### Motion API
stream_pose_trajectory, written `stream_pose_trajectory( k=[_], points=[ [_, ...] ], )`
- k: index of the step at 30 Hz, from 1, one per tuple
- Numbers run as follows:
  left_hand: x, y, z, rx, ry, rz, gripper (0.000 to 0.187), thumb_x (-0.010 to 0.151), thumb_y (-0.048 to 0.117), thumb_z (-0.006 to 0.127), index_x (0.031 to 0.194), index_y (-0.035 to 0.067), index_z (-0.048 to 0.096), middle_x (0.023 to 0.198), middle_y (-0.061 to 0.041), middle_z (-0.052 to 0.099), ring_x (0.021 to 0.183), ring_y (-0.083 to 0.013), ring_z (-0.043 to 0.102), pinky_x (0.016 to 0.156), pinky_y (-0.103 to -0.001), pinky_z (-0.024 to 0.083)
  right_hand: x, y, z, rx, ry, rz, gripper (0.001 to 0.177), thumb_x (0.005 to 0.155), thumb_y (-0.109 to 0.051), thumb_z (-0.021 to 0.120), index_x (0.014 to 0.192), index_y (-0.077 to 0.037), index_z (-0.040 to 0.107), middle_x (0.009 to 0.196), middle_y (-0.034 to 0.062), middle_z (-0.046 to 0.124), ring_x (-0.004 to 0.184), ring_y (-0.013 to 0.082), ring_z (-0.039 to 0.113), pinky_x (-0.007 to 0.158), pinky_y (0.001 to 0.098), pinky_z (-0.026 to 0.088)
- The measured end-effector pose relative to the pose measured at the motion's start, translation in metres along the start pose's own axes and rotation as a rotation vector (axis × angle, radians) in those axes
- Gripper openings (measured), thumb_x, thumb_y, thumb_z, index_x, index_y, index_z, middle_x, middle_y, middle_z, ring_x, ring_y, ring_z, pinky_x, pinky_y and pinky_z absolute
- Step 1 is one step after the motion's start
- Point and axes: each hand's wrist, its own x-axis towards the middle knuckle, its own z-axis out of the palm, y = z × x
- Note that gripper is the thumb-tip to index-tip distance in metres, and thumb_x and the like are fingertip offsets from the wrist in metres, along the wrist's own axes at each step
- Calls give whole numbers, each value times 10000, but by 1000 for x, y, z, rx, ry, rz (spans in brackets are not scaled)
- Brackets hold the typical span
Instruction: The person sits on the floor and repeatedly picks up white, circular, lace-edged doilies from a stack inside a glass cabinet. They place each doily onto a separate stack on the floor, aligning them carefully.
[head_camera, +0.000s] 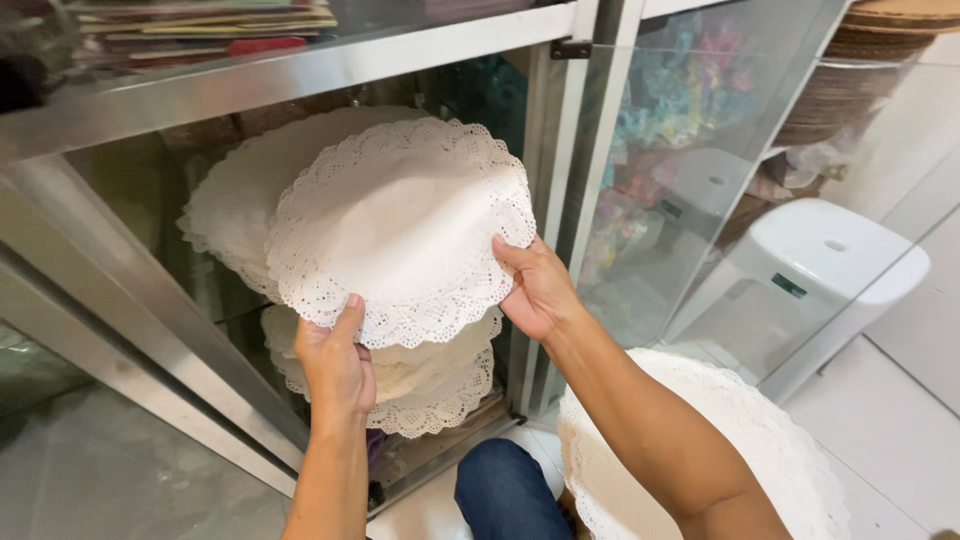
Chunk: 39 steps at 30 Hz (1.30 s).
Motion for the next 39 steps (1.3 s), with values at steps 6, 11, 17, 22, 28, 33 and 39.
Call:
stream_pose_trajectory(
  k=[6,11,17,22,28,33,39],
  points=[
    [-112,105,107,-24,-54,-42,426,945,0,619,1352,118,574,1260,-112,681,1130,-236,670,960,-425,593,-33,-18,-44,-4,75,-45,499,928,28,584,1411,-94,559,1361,198,610,1215,403,603,1085,584,457],
    [-136,87,128,-23,-121,-55,400,928,-9,641,1312,97,603,1177,-102,706,1068,-193,682,909,-391,604,-74,-38,-73,-9,177,-102,499,919,11,578,1407,-94,563,1363,195,611,1217,387,605,1080,563,467],
    [-161,25,135,17,-240,-146,386,909,-29,662,1282,64,624,1141,-104,714,1047,-175,669,902,-384,597,-127,-61,-125,-48,363,-171,513,925,2,546,1428,-94,533,1406,198,582,1253,384,580,1097,558,455],
    [-195,9,160,122,-359,-240,378,912,1,675,1284,54,634,1157,-99,712,1049,-157,632,926,-378,551,-170,-70,-206,-99,483,-242,524,932,-7,537,1451,-83,512,1452,185,548,1300,361,555,1111,537,446],
    [-226,-20,178,203,-517,-426,388,908,8,687,1293,18,642,1206,-136,717,1069,-194,637,952,-424,545,-232,-78,-165,-118,730,-227,554,946,-16,461,1489,-125,465,1507,136,516,1324,323,535,1147,506,413],
    [-246,-45,181,259,-637,-693,479,920,31,675,1389,15,577,1273,-174,687,1109,-238,646,963,-417,530,-276,-54,-214,-103,922,-140,501,974,-20,466,1468,-101,481,1507,104,521,1307,309,545,1123,496,431],
    [-246,-81,176,506,-776,-818,546,856,78,648,1382,90,504,1335,-76,659,1189,-188,623,1060,-334,482,-314,-29,-256,48,1001,-85,134,941,32,608,1038,-52,570,1009,72,669,829,163,623,592,264,469]
  ],
)
